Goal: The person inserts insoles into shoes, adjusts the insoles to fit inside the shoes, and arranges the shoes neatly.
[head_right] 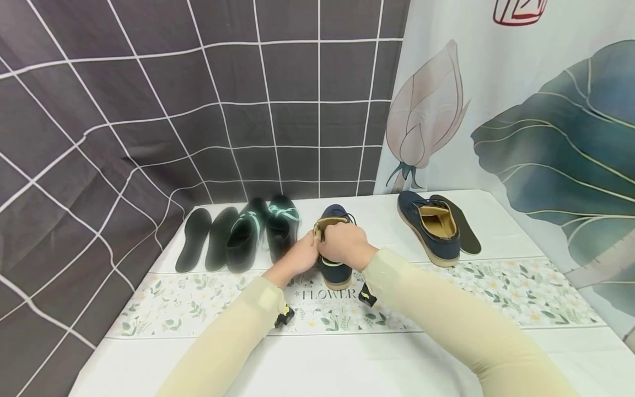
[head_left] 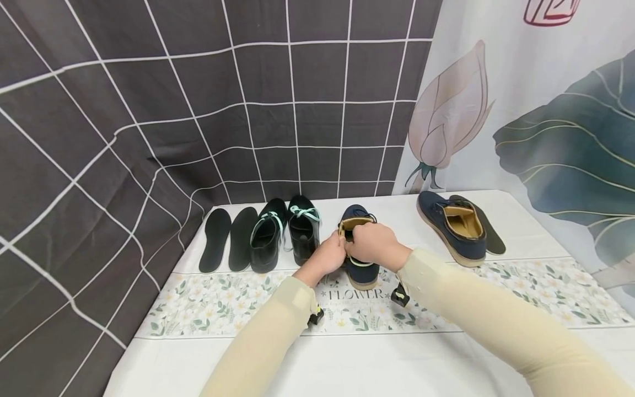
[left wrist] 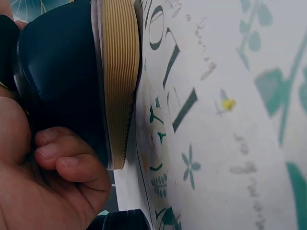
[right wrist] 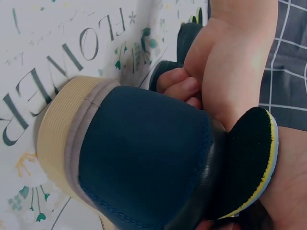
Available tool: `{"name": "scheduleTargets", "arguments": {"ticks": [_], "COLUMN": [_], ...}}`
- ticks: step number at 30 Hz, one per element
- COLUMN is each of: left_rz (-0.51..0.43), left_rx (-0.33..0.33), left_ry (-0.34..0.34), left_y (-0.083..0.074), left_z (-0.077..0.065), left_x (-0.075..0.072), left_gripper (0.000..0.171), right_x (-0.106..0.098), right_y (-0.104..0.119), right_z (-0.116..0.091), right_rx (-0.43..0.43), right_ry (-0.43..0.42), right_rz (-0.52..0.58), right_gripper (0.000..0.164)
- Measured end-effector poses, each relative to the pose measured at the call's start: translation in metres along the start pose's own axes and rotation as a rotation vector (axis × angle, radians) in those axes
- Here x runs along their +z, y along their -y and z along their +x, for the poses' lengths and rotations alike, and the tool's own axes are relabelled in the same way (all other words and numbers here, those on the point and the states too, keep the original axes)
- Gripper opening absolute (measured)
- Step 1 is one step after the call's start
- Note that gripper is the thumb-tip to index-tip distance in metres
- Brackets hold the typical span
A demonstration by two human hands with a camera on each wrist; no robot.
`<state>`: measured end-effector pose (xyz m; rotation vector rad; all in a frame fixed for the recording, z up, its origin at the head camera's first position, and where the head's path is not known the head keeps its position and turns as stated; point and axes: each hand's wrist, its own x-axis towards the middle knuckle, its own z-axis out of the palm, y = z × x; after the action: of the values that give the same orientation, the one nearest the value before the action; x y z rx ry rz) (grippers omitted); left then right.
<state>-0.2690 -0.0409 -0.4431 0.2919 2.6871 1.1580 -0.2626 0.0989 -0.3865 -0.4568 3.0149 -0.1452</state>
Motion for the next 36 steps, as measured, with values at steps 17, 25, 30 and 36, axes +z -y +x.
{"name": "scheduleTargets", "arguments": {"ticks": [17, 25, 30, 36], "left_rz": [0.053, -0.018, -0.014, 0.002], "left_rx": [0.106, 0.041, 0.011, 0.013], "left_ry": [0.007, 0.0, 0.002, -0.001], "left_y": [0.003, 0.0, -0.001, 0.0], "left_z": [0.0, -0.001, -0.003, -0.003], "left_x": [-0.002, -0.002, -0.002, -0.002], "left_gripper": [0.039, 0.04, 0.047, 0.049], "right_x": [-0.003, -0.005, -0.003, -0.003], "right_y": [0.003, 0.007, 0.005, 0.004], "right_z": [-0.023, -0.035, -0.037, -0.038], "right_rx": [-0.006, 0.0, -0.04, -0.12], "right_ry": [0.019, 0.022, -0.009, -0.09], "right_rz": [-0.12, -0.163, -0.094, -0.031], "right_gripper": [0.053, 0.061, 0.041, 0.036]}}
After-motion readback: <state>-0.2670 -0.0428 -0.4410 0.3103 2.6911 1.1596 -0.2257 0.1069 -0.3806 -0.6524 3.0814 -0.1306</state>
